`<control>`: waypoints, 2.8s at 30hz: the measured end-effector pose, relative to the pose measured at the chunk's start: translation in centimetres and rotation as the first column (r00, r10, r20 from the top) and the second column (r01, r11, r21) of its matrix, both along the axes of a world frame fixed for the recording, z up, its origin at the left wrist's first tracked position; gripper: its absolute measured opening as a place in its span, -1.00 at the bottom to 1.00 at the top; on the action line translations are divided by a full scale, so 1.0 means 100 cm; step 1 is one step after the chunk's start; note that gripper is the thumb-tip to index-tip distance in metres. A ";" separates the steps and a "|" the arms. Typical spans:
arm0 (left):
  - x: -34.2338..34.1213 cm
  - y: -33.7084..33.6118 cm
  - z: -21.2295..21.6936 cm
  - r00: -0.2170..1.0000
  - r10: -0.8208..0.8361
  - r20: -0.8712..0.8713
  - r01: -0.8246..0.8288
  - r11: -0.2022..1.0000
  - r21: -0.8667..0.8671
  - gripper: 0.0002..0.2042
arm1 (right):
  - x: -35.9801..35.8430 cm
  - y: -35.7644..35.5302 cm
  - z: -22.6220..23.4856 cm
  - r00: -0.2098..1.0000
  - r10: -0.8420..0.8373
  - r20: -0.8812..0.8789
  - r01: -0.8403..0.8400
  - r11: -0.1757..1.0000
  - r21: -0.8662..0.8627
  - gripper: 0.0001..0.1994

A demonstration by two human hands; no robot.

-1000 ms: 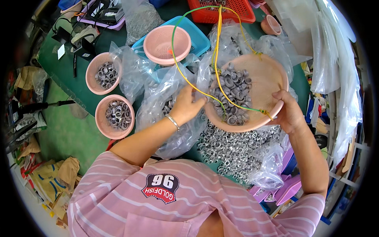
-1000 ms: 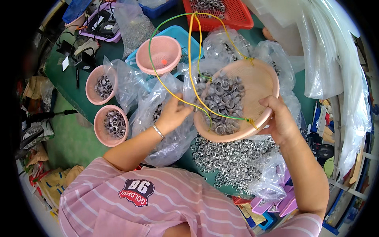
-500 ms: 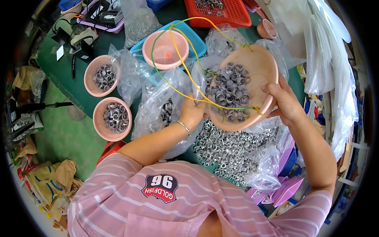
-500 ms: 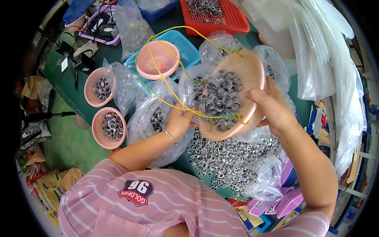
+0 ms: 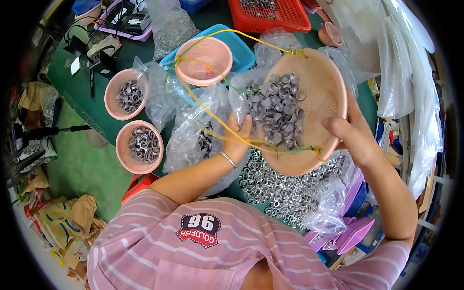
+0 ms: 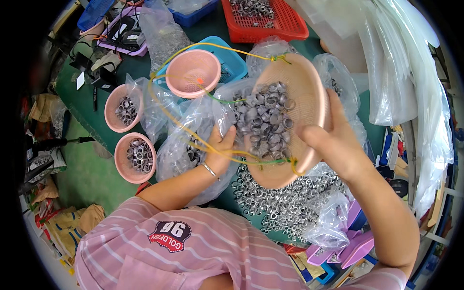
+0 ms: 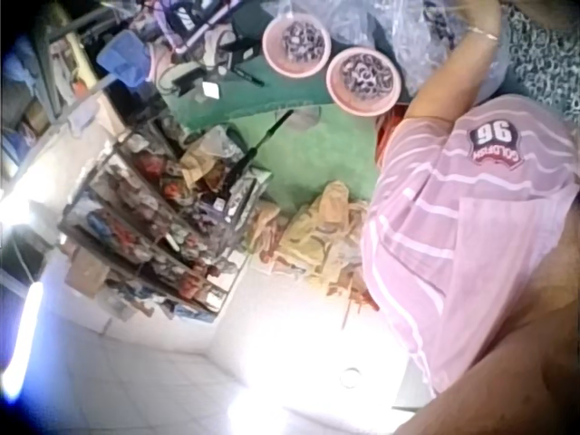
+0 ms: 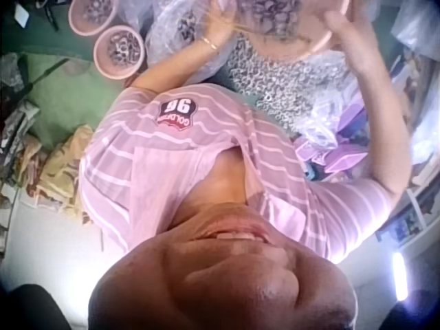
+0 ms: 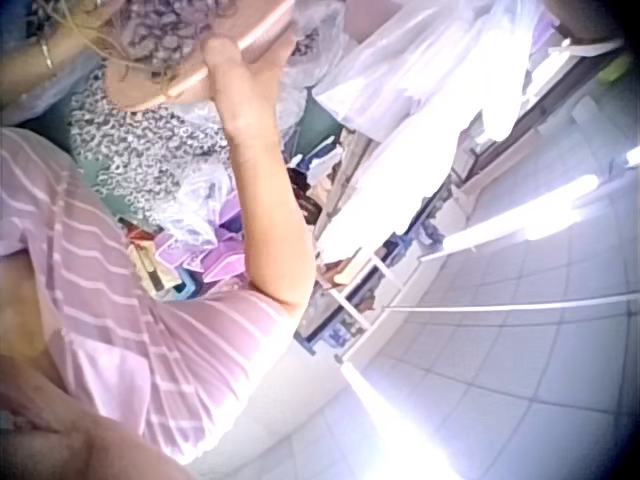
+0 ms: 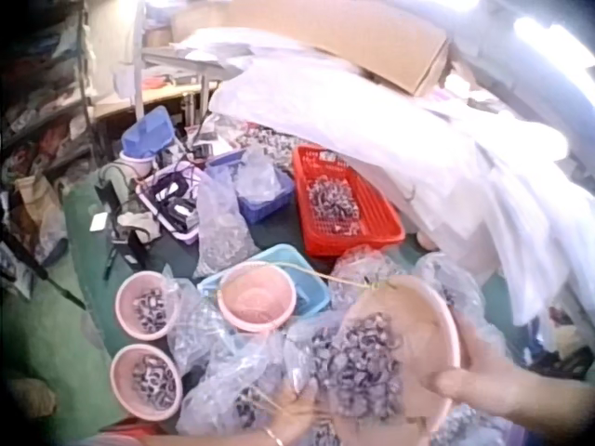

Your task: The person sorts small metal rings and components from a large pile into various plastic bags, trays, and bowls at a workstation, and then walks to a different area to place some of the items into a larger bag.

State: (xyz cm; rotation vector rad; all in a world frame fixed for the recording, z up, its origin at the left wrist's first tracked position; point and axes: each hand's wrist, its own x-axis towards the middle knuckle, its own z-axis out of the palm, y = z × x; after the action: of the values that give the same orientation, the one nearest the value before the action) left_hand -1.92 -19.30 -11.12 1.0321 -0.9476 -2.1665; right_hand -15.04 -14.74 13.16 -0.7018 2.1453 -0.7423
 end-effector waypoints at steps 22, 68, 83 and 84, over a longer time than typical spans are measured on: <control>-0.003 -0.014 0.027 0.990 0.092 -0.110 -0.069 0.977 0.203 -0.76 | -0.011 -0.003 0.008 0.975 0.083 -0.205 -0.103 0.991 -0.090 -0.07; 0.030 -0.176 0.018 0.603 0.192 0.774 0.777 0.079 -0.625 -0.76 | -0.085 0.290 -0.099 0.557 -0.398 -0.729 0.367 0.905 -0.214 -0.46; 0.016 -0.160 0.021 0.883 0.234 0.408 0.432 -0.061 -0.900 -0.82 | -0.057 -0.173 -0.209 0.588 0.663 -0.464 -0.649 0.729 0.220 -0.79; 0.004 -0.159 0.023 0.947 0.149 0.285 0.293 -0.032 -0.956 -0.83 | -0.058 -0.187 -0.223 0.617 0.709 -0.342 -0.647 0.704 0.292 -0.78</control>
State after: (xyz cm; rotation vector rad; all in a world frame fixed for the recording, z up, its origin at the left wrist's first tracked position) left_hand -1.48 -35.21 -8.84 0.4322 -2.2630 -0.6423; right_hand -20.85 -33.48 -9.10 -1.6102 2.0111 0.0007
